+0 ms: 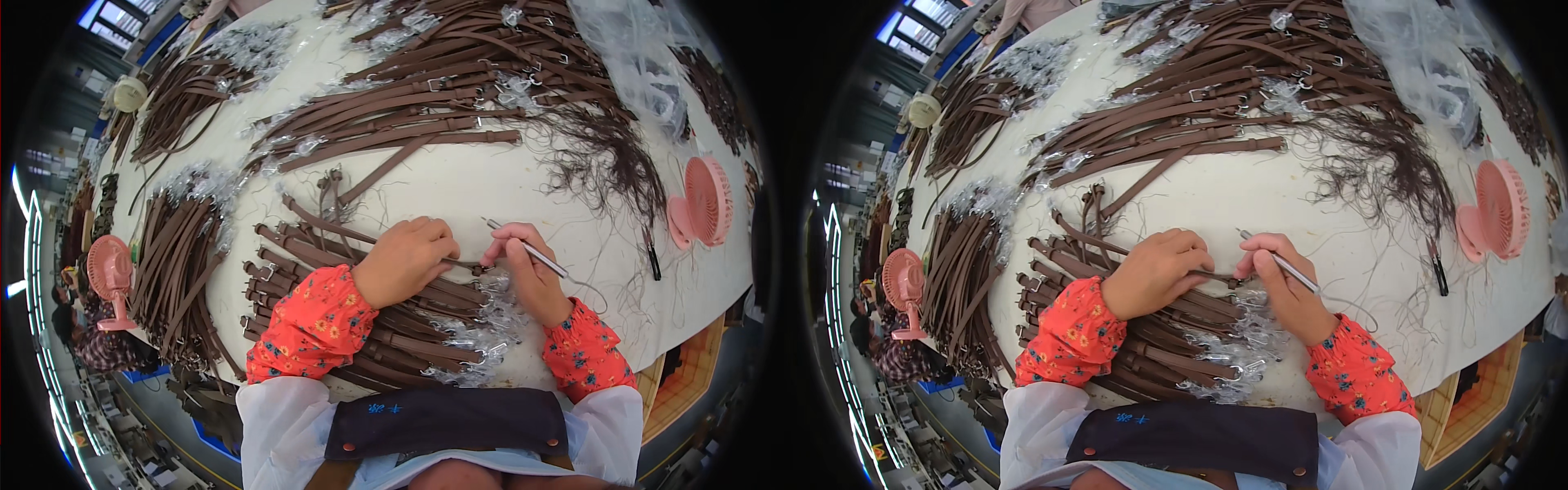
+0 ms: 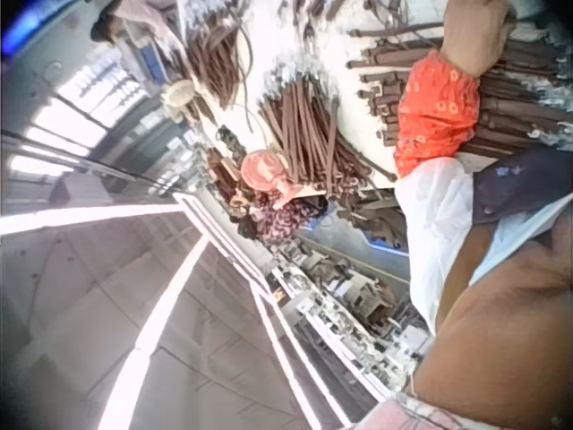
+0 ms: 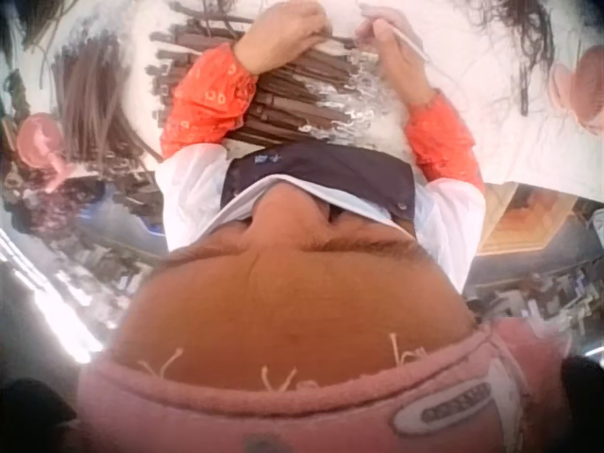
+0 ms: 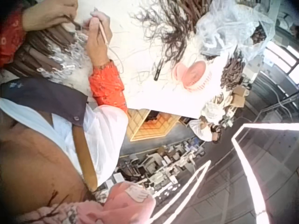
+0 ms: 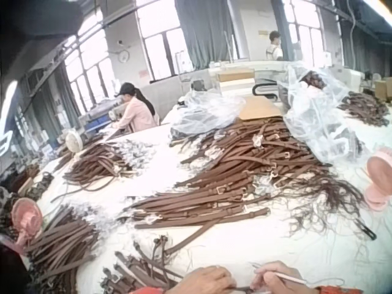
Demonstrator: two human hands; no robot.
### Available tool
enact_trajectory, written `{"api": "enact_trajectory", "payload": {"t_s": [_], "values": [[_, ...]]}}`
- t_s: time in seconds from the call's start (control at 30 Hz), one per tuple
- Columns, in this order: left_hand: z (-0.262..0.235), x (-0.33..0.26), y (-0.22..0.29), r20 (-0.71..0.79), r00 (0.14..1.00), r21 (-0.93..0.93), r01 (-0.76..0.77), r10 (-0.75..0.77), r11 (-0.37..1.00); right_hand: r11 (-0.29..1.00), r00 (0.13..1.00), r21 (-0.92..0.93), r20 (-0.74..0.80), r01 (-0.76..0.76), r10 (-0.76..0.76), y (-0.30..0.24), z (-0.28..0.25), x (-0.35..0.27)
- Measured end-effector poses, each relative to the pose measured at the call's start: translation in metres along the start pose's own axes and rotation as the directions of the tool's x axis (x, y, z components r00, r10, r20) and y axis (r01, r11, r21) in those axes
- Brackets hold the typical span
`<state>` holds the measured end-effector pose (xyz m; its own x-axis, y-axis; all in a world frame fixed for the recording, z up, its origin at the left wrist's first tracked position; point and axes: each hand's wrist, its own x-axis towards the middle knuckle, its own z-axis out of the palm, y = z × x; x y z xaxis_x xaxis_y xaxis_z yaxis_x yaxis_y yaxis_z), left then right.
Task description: The person uses a metal tool to attach metal buckles to brown leather straps at a factory workstation. They repeatedly thread the strap ends through the buckle loops and secure them, then gather the finished belts into a bundle.
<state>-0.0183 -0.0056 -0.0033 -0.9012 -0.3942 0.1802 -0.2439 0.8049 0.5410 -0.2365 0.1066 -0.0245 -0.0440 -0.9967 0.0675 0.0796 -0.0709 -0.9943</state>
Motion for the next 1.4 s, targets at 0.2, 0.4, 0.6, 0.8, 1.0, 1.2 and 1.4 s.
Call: {"api": "enact_trajectory", "payload": {"t_s": [0.2, 0.4, 0.6, 0.8, 1.0, 1.2, 1.4], "values": [[-0.056, 0.007, 0.009, -0.333, 0.939, 0.484, 0.094, 0.083, 0.870, 0.984, 0.978, -0.122, -0.152, 0.128, -0.146, 0.002, 0.000, 0.006], [-0.157, -0.013, 0.033, -0.868, 0.418, 0.426, 0.349, 0.268, 0.835, 0.991, 0.978, -0.051, -0.166, 0.123, -0.129, 0.003, -0.003, 0.007], [-0.172, -0.032, 0.052, -0.975, 0.211, 0.045, -0.137, 0.073, 0.990, 0.920, 0.887, -0.209, -0.265, 0.331, -0.379, 0.001, -0.003, 0.008], [-0.128, -0.049, 0.012, -0.769, 0.416, -0.627, -0.349, -0.484, 0.696, 0.910, 0.893, -0.250, -0.227, 0.332, -0.388, 0.001, -0.007, 0.007], [-0.114, -0.056, 0.007, -0.487, 0.622, -0.873, -0.376, -0.613, 0.311, 0.901, 0.934, -0.294, -0.061, 0.319, -0.351, 0.001, -0.008, 0.008], [-0.097, -0.043, 0.004, -0.358, 0.714, -0.918, -0.386, -0.602, 0.088, 0.982, 0.982, 0.053, 0.029, 0.182, -0.184, 0.006, 0.005, 0.002], [-0.084, -0.070, -0.047, -0.506, 0.475, -0.860, -0.214, -0.720, 0.464, 0.957, 0.975, -0.185, 0.021, 0.222, -0.222, 0.008, -0.001, 0.005]]}}
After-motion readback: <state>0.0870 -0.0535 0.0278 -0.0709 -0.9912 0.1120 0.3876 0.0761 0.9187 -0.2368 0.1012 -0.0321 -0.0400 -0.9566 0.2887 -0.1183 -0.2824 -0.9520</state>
